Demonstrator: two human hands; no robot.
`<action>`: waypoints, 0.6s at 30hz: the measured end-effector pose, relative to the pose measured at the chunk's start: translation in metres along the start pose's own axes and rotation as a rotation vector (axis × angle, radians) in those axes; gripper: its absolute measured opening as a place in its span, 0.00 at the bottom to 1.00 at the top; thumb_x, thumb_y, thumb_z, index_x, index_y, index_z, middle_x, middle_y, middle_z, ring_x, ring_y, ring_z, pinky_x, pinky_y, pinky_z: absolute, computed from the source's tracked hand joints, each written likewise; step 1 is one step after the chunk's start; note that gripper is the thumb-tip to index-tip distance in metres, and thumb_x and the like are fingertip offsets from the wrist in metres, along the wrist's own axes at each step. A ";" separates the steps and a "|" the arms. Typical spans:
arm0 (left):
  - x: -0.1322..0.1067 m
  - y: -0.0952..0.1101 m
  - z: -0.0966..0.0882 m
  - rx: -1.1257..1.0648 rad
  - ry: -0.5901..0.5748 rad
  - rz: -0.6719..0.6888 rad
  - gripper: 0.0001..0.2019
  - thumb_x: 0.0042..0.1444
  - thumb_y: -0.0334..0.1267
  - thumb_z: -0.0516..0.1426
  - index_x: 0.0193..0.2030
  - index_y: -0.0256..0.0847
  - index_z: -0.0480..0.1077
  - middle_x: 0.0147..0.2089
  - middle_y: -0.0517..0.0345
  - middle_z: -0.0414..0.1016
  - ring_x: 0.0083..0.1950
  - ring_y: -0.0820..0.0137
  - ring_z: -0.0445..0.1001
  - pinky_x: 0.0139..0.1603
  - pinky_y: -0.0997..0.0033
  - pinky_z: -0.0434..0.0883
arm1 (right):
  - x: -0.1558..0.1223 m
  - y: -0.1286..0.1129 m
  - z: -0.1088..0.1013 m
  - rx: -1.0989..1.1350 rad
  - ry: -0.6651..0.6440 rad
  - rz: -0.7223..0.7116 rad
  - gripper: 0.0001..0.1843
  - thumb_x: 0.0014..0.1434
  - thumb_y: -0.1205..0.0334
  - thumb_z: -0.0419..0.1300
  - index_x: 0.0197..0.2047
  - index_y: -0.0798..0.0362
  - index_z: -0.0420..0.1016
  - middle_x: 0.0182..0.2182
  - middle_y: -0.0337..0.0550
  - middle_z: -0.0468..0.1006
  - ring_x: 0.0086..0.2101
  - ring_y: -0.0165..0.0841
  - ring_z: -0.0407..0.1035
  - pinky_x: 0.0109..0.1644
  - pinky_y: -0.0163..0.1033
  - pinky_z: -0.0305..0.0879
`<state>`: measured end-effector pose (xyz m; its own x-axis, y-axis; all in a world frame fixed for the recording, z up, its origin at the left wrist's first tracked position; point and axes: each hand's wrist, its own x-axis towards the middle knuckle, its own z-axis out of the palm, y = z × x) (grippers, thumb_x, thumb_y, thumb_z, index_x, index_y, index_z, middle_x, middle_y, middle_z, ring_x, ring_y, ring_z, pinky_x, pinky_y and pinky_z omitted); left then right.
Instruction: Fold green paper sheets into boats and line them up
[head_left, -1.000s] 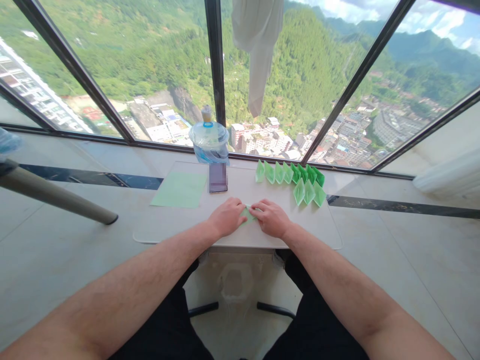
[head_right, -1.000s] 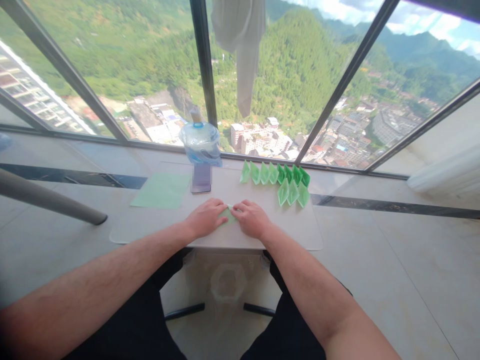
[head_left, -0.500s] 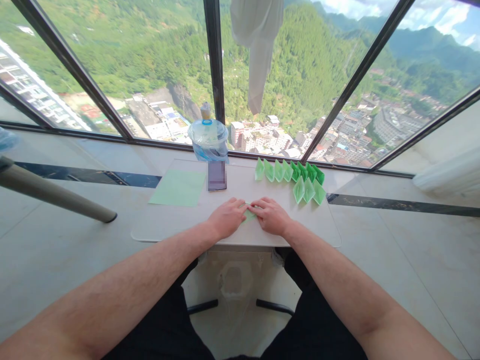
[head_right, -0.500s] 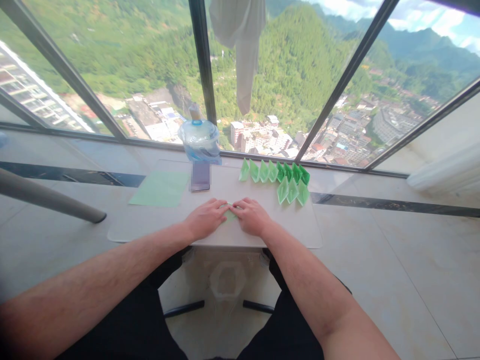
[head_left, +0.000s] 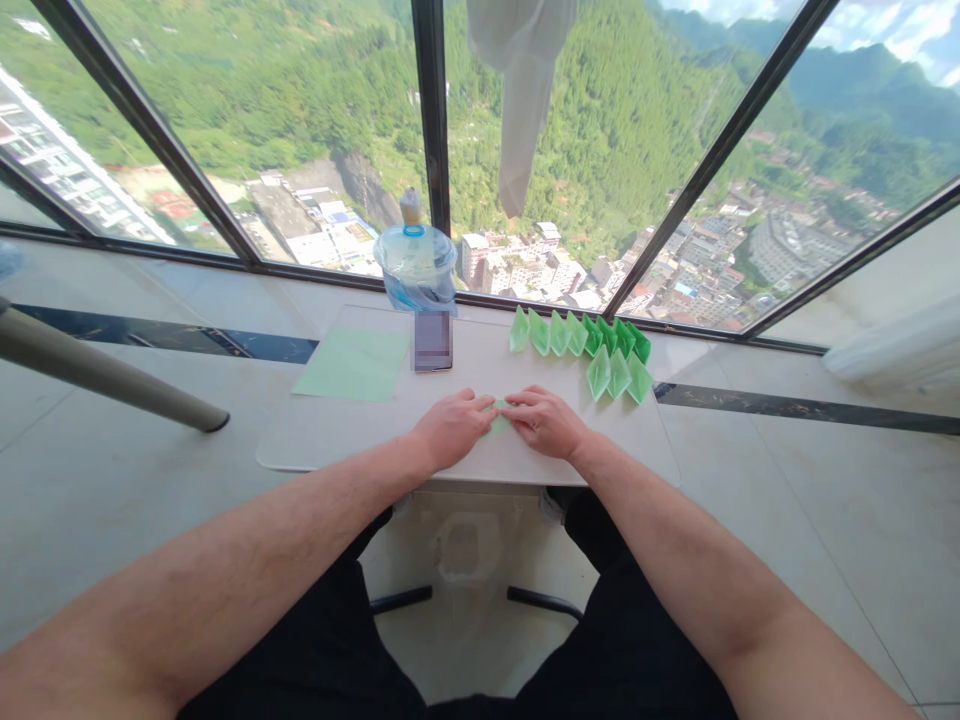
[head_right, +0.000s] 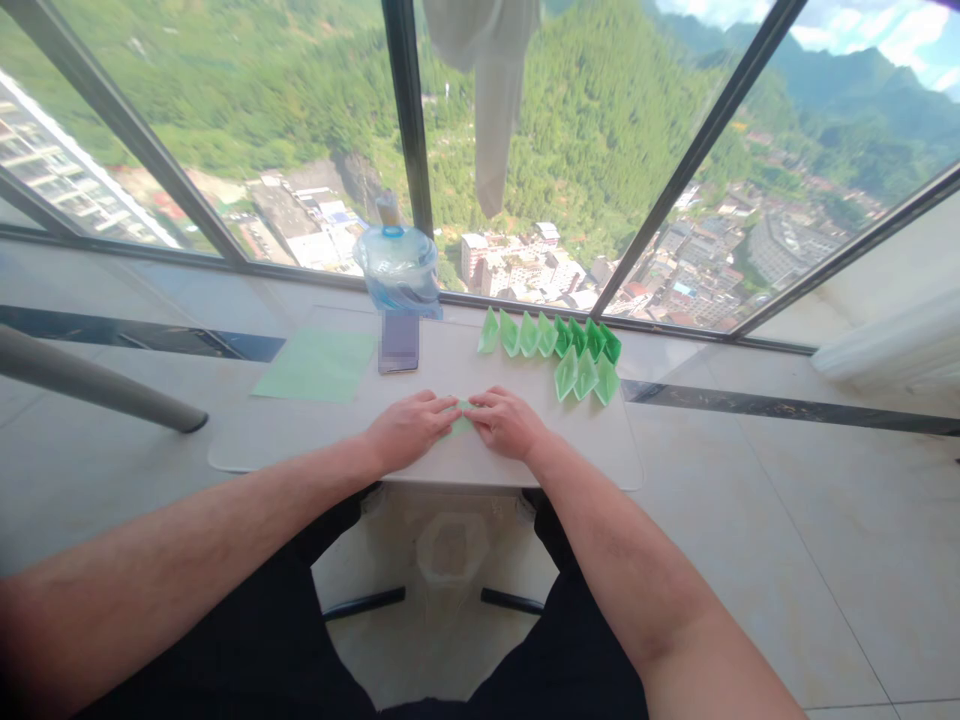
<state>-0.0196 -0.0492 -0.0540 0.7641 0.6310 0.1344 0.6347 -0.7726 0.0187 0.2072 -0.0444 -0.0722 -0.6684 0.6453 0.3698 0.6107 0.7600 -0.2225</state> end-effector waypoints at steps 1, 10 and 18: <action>0.000 0.000 0.000 0.009 0.008 0.000 0.13 0.68 0.34 0.49 0.49 0.37 0.74 0.51 0.48 0.76 0.43 0.63 0.70 0.49 0.62 0.67 | 0.000 0.001 0.001 0.001 0.002 0.007 0.14 0.63 0.68 0.58 0.47 0.48 0.83 0.49 0.47 0.81 0.44 0.36 0.71 0.55 0.44 0.69; 0.000 0.003 0.002 0.028 0.004 0.001 0.13 0.66 0.29 0.49 0.49 0.35 0.73 0.50 0.45 0.75 0.42 0.62 0.70 0.50 0.61 0.67 | 0.000 0.000 0.001 0.012 -0.015 0.028 0.16 0.64 0.67 0.58 0.51 0.49 0.82 0.50 0.50 0.80 0.45 0.38 0.72 0.56 0.46 0.69; 0.000 0.003 0.000 0.008 0.000 0.005 0.13 0.66 0.29 0.49 0.48 0.35 0.74 0.49 0.45 0.75 0.42 0.62 0.70 0.48 0.60 0.67 | 0.001 0.000 0.001 0.020 -0.023 0.031 0.16 0.63 0.68 0.58 0.51 0.48 0.82 0.50 0.50 0.80 0.46 0.37 0.71 0.57 0.46 0.68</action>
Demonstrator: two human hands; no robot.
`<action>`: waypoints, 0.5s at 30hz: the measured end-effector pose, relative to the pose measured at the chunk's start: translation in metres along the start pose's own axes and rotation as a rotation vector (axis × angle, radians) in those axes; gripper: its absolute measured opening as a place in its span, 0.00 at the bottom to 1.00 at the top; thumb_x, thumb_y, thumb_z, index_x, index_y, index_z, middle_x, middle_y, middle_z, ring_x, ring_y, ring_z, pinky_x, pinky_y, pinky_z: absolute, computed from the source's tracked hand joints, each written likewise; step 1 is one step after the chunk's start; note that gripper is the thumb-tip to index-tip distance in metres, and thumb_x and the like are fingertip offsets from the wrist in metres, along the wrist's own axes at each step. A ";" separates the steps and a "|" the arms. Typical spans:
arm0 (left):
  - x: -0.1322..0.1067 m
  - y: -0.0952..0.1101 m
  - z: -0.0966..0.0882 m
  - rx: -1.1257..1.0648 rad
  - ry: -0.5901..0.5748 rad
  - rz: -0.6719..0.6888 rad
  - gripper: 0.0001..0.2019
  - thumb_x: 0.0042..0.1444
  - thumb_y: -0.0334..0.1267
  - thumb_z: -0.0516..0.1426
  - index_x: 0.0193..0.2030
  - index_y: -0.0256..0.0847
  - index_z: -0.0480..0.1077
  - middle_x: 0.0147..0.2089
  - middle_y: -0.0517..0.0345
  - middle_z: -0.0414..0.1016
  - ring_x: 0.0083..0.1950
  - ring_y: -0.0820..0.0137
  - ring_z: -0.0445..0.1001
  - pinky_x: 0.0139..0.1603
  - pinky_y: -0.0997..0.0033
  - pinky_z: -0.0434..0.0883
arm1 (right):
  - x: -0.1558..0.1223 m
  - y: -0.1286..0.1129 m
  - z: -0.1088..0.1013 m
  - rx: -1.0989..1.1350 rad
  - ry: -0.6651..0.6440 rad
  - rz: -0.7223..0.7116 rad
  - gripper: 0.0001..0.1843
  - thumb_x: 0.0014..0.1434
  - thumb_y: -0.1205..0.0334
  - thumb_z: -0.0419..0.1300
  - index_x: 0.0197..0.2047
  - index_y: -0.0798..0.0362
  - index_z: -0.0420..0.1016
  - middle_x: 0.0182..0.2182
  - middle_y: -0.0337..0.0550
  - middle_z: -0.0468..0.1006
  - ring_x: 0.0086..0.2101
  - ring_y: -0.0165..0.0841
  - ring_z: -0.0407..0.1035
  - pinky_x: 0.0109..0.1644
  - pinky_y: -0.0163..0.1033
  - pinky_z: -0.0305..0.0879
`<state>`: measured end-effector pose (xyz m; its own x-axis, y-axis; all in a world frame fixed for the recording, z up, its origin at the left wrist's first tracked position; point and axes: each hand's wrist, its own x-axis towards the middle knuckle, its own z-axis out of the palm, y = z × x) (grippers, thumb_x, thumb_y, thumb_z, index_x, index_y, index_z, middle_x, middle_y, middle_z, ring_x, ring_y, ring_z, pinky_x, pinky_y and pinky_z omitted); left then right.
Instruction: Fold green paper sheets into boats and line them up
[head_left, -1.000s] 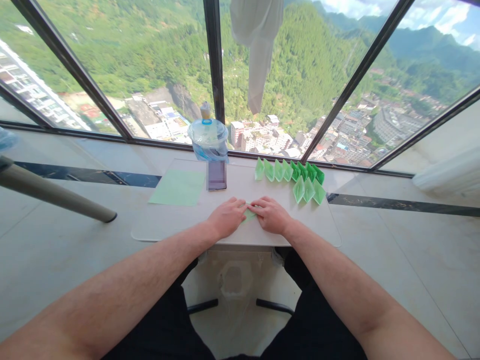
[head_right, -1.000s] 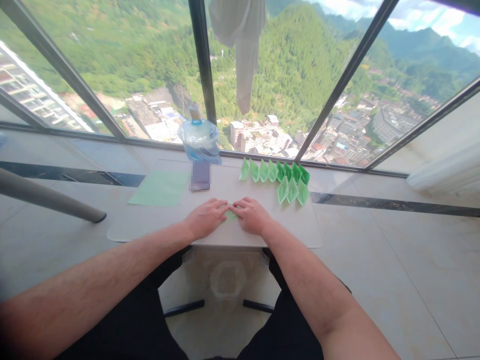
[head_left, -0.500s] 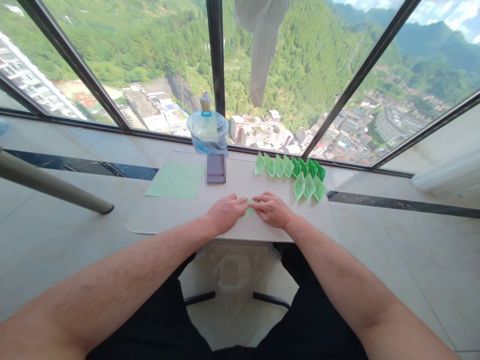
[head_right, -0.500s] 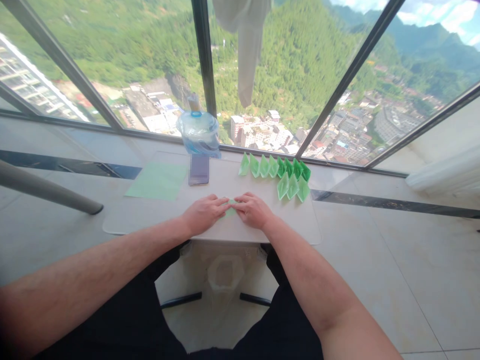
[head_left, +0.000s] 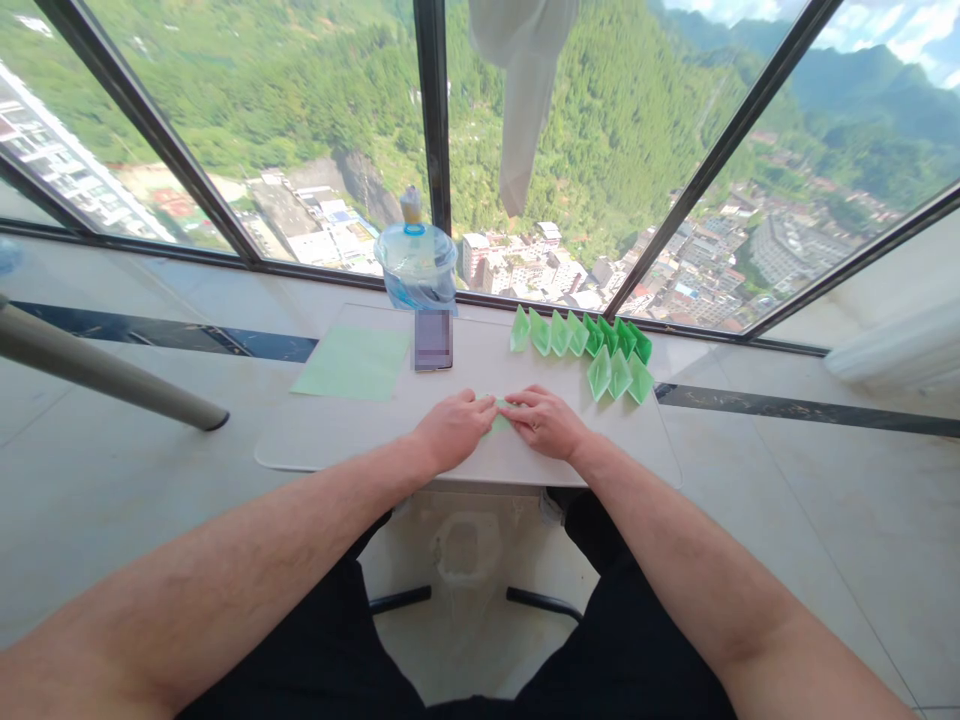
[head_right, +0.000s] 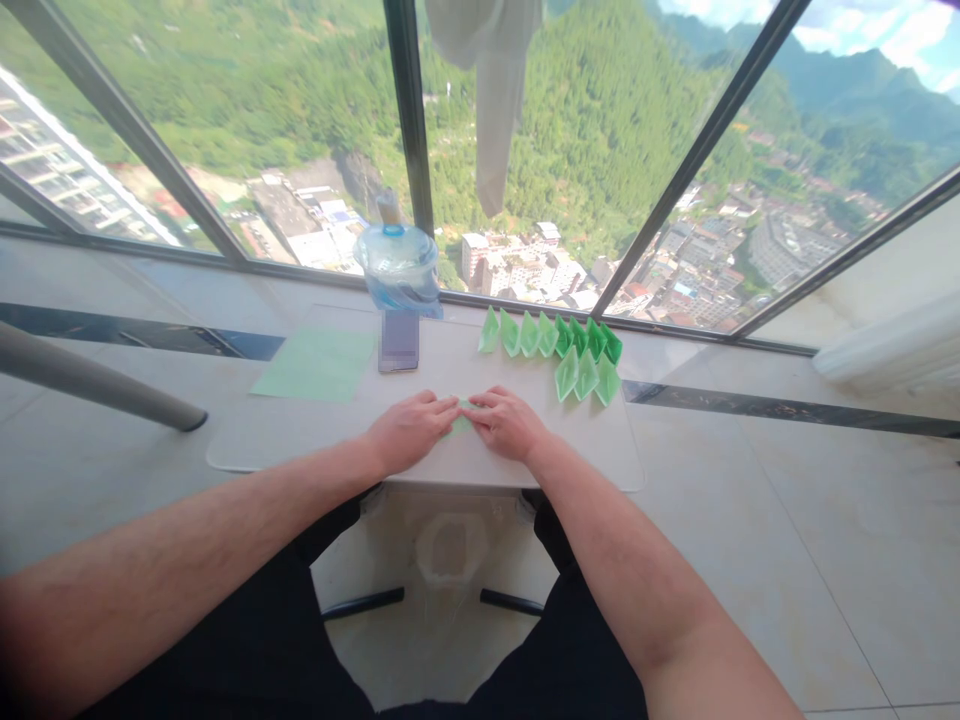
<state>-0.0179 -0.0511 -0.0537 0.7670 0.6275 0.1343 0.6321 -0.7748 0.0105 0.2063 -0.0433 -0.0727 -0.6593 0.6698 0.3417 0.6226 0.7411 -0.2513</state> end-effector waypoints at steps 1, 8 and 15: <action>0.000 0.000 -0.001 0.014 -0.004 0.008 0.13 0.66 0.29 0.49 0.48 0.35 0.74 0.49 0.45 0.75 0.41 0.63 0.70 0.48 0.60 0.67 | 0.000 0.000 0.000 -0.001 0.003 -0.003 0.16 0.63 0.68 0.58 0.50 0.48 0.82 0.50 0.50 0.80 0.46 0.37 0.71 0.57 0.46 0.68; -0.001 0.000 -0.002 0.036 -0.025 0.033 0.14 0.64 0.27 0.49 0.48 0.35 0.74 0.47 0.46 0.75 0.39 0.62 0.69 0.46 0.60 0.67 | 0.000 0.002 0.001 0.005 0.005 -0.002 0.15 0.64 0.67 0.58 0.48 0.48 0.83 0.49 0.50 0.80 0.46 0.37 0.71 0.57 0.46 0.68; 0.000 -0.002 0.000 -0.025 -0.027 -0.016 0.14 0.64 0.29 0.50 0.51 0.38 0.73 0.48 0.45 0.74 0.44 0.60 0.69 0.49 0.59 0.67 | 0.002 0.000 -0.002 0.025 0.009 0.000 0.14 0.62 0.69 0.59 0.45 0.47 0.84 0.49 0.49 0.81 0.45 0.37 0.71 0.56 0.46 0.68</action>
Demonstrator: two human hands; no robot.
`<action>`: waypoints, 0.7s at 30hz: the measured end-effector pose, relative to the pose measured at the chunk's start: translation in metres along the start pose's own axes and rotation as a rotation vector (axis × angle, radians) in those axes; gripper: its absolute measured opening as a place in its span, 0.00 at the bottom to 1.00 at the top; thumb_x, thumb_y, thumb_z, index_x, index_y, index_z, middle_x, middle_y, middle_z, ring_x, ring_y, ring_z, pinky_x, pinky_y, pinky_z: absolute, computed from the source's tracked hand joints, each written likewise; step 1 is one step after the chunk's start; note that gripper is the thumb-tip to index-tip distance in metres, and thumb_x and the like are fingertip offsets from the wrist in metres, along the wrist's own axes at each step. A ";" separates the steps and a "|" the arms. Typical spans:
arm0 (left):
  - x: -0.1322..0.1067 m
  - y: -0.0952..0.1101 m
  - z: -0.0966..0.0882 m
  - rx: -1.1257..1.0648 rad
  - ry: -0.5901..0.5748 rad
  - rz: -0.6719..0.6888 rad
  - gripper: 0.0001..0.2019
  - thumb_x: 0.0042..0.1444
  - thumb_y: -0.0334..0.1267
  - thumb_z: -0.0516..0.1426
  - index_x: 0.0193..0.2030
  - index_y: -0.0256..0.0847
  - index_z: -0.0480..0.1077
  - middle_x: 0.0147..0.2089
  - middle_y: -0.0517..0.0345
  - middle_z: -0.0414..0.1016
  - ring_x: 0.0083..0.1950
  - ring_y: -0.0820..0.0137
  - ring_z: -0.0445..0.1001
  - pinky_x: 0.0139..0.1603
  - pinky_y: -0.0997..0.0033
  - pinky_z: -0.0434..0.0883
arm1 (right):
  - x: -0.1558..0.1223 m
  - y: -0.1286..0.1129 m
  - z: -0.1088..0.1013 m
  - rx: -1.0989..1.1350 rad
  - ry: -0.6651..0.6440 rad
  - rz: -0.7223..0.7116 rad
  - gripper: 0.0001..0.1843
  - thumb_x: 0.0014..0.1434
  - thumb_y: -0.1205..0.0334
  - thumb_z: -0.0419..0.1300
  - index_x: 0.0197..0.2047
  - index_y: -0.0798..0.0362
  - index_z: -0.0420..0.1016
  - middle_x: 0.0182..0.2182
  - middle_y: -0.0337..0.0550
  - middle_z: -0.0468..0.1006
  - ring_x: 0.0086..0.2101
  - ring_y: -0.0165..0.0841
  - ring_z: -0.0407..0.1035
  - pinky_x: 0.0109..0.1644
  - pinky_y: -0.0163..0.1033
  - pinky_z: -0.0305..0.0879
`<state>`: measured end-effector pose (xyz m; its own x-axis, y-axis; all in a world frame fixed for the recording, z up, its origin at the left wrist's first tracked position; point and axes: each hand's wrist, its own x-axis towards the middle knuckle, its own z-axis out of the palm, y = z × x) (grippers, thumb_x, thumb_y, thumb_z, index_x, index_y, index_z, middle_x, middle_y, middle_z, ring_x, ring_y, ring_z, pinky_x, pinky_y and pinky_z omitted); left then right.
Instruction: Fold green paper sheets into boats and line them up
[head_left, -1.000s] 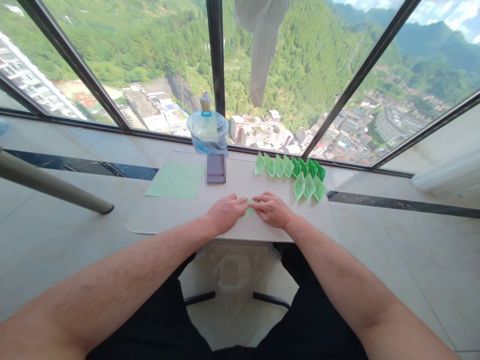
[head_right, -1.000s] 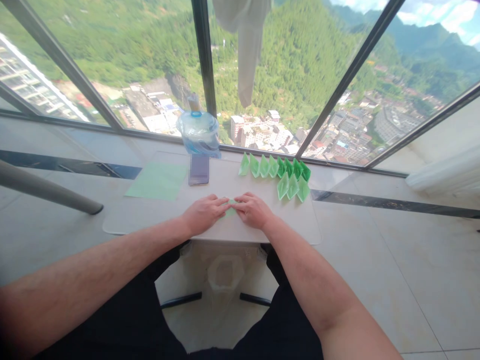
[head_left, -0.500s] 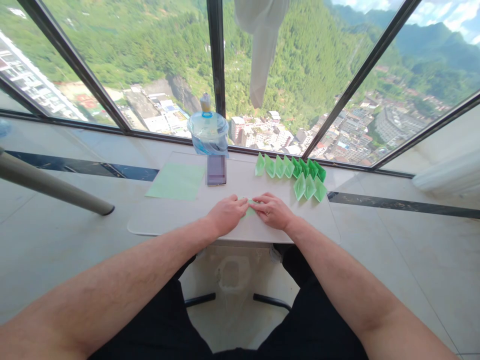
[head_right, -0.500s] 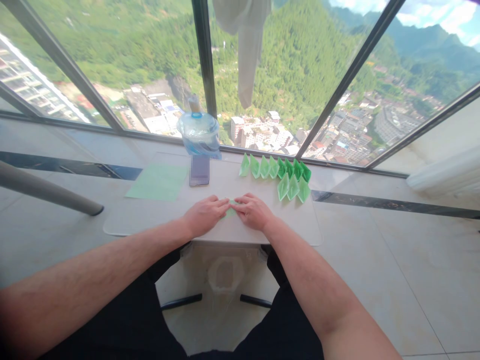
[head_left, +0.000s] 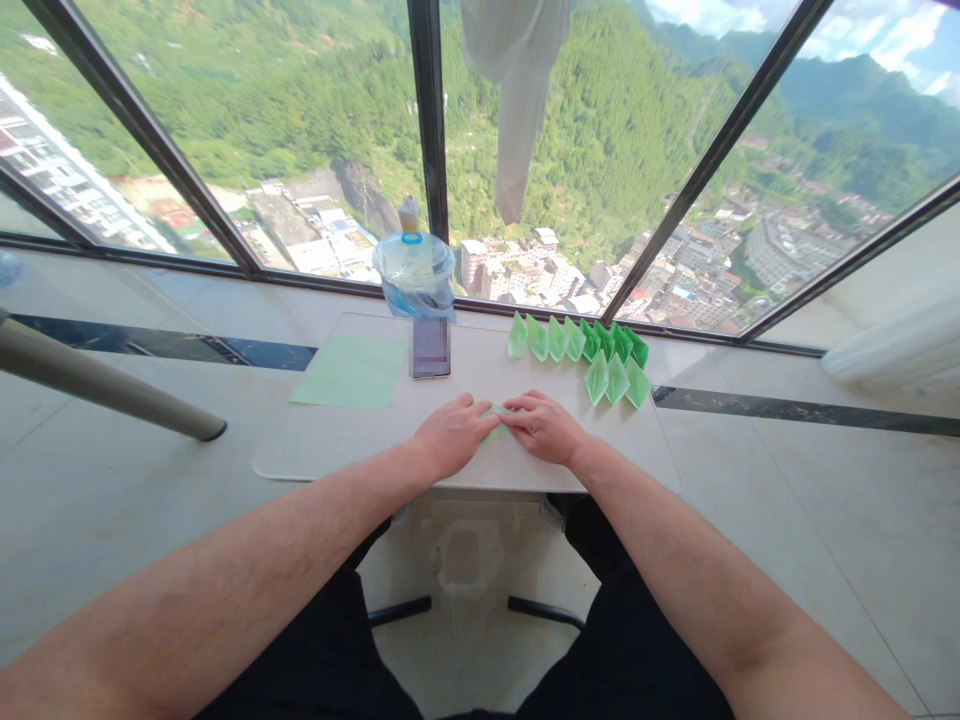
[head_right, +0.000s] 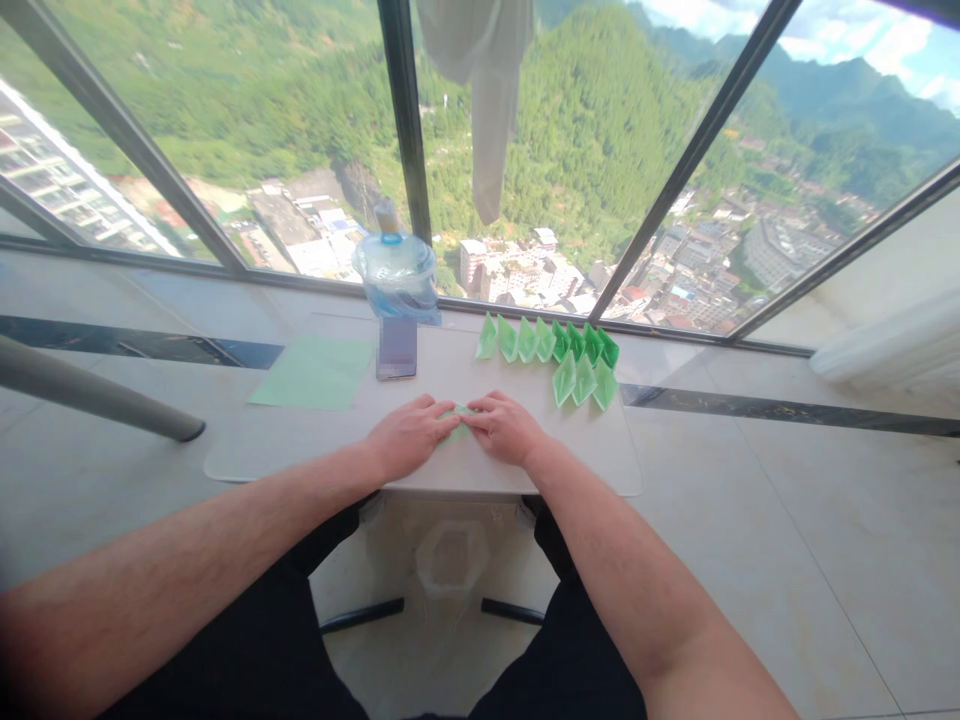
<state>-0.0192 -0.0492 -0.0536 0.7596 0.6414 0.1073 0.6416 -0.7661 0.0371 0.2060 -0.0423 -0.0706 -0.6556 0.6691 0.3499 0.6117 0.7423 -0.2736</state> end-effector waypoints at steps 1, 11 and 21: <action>0.000 0.000 0.000 0.005 0.002 -0.005 0.15 0.65 0.30 0.50 0.52 0.39 0.73 0.49 0.46 0.74 0.45 0.60 0.69 0.49 0.59 0.67 | 0.000 0.000 0.000 -0.001 0.004 0.000 0.14 0.62 0.68 0.59 0.45 0.47 0.84 0.48 0.48 0.81 0.45 0.37 0.71 0.56 0.46 0.69; 0.000 -0.003 -0.001 0.012 -0.016 0.027 0.13 0.62 0.27 0.50 0.49 0.37 0.74 0.53 0.44 0.74 0.43 0.62 0.70 0.50 0.61 0.66 | -0.002 0.004 0.004 -0.001 0.005 0.030 0.12 0.64 0.65 0.58 0.43 0.47 0.85 0.48 0.46 0.82 0.44 0.35 0.72 0.55 0.43 0.69; -0.005 -0.011 0.003 0.093 0.006 0.101 0.18 0.68 0.35 0.47 0.59 0.40 0.71 0.57 0.43 0.73 0.46 0.61 0.70 0.50 0.61 0.65 | -0.001 0.005 0.002 0.013 0.002 0.017 0.12 0.64 0.66 0.59 0.42 0.48 0.85 0.48 0.46 0.82 0.44 0.36 0.72 0.55 0.43 0.69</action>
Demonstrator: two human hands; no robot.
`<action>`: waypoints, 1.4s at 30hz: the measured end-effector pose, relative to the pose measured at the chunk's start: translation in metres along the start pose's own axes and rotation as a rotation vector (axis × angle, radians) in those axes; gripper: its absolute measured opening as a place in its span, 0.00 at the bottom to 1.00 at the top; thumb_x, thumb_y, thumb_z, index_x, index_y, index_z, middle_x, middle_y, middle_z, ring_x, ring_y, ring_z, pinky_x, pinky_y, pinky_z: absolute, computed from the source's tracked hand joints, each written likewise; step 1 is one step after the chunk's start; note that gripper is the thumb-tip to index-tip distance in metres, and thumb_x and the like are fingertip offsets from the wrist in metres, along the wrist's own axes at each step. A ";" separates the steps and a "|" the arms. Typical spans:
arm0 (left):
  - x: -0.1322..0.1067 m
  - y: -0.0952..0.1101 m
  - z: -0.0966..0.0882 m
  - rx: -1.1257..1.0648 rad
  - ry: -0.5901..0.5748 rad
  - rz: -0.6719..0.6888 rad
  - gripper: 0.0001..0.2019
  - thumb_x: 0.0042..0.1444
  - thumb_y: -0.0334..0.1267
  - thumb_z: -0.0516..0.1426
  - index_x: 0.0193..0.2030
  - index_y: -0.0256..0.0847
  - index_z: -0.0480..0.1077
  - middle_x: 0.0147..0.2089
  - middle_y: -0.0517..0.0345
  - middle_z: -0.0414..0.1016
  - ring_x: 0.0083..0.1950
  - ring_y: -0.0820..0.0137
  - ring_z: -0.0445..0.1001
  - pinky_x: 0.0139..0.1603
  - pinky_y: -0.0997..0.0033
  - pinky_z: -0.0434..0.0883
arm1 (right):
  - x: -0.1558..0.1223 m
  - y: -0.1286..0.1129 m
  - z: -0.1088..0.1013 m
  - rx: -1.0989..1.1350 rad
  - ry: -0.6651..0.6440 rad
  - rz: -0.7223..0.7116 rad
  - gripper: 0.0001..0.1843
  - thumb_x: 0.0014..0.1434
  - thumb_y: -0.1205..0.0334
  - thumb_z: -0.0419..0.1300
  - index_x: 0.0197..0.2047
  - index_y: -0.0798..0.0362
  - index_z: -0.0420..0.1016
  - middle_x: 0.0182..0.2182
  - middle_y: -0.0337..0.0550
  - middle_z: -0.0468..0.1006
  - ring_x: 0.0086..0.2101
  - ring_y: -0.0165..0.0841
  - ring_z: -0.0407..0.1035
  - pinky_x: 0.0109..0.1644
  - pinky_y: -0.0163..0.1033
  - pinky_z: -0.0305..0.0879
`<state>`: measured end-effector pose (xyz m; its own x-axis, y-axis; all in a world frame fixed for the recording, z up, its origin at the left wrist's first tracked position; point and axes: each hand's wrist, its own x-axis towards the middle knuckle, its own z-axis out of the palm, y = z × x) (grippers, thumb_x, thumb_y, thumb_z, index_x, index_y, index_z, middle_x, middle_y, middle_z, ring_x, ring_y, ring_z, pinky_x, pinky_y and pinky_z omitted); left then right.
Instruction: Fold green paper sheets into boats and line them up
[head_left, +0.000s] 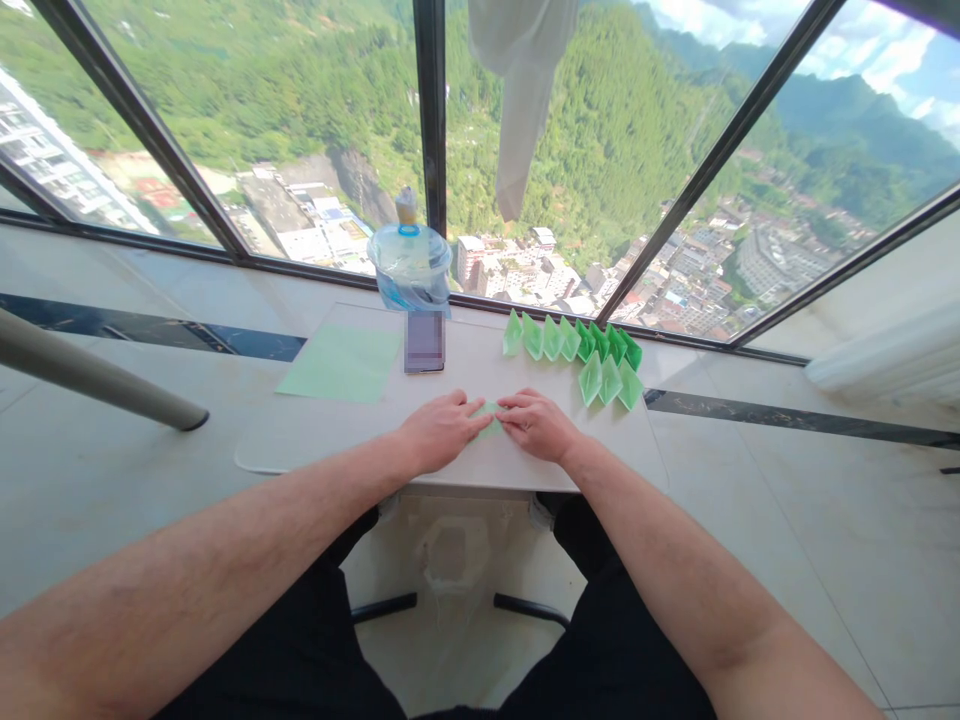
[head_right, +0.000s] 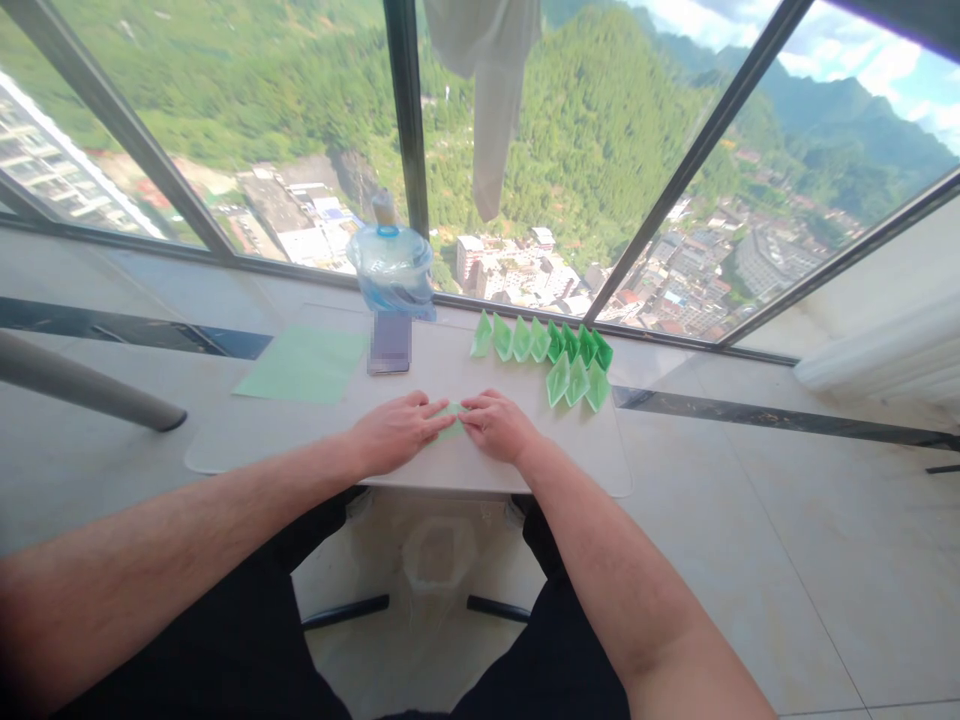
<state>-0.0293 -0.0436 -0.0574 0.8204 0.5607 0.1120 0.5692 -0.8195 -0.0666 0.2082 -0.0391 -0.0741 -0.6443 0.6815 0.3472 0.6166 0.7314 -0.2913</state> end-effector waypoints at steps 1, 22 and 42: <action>0.001 0.000 -0.001 0.006 -0.003 0.001 0.18 0.68 0.35 0.47 0.59 0.40 0.71 0.57 0.43 0.73 0.45 0.61 0.70 0.50 0.61 0.65 | 0.001 0.000 -0.001 0.003 0.000 -0.005 0.12 0.64 0.67 0.59 0.42 0.48 0.85 0.48 0.46 0.82 0.44 0.36 0.72 0.55 0.43 0.69; 0.003 0.001 0.001 -0.019 -0.020 -0.046 0.16 0.67 0.34 0.48 0.56 0.41 0.72 0.61 0.46 0.72 0.47 0.61 0.70 0.49 0.60 0.64 | 0.000 -0.017 -0.014 -0.185 -0.145 0.044 0.15 0.67 0.66 0.53 0.50 0.53 0.80 0.50 0.49 0.79 0.47 0.37 0.69 0.58 0.44 0.65; 0.002 0.010 -0.013 -0.052 -0.095 -0.105 0.16 0.62 0.30 0.52 0.56 0.40 0.72 0.59 0.45 0.72 0.49 0.58 0.70 0.48 0.60 0.66 | 0.014 -0.051 -0.020 -0.372 -0.267 0.301 0.23 0.67 0.54 0.51 0.61 0.49 0.72 0.56 0.49 0.74 0.51 0.43 0.66 0.53 0.47 0.63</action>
<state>-0.0224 -0.0523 -0.0447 0.7594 0.6503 0.0213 0.6505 -0.7595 -0.0074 0.1767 -0.0673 -0.0367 -0.4769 0.8778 0.0447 0.8789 0.4770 0.0089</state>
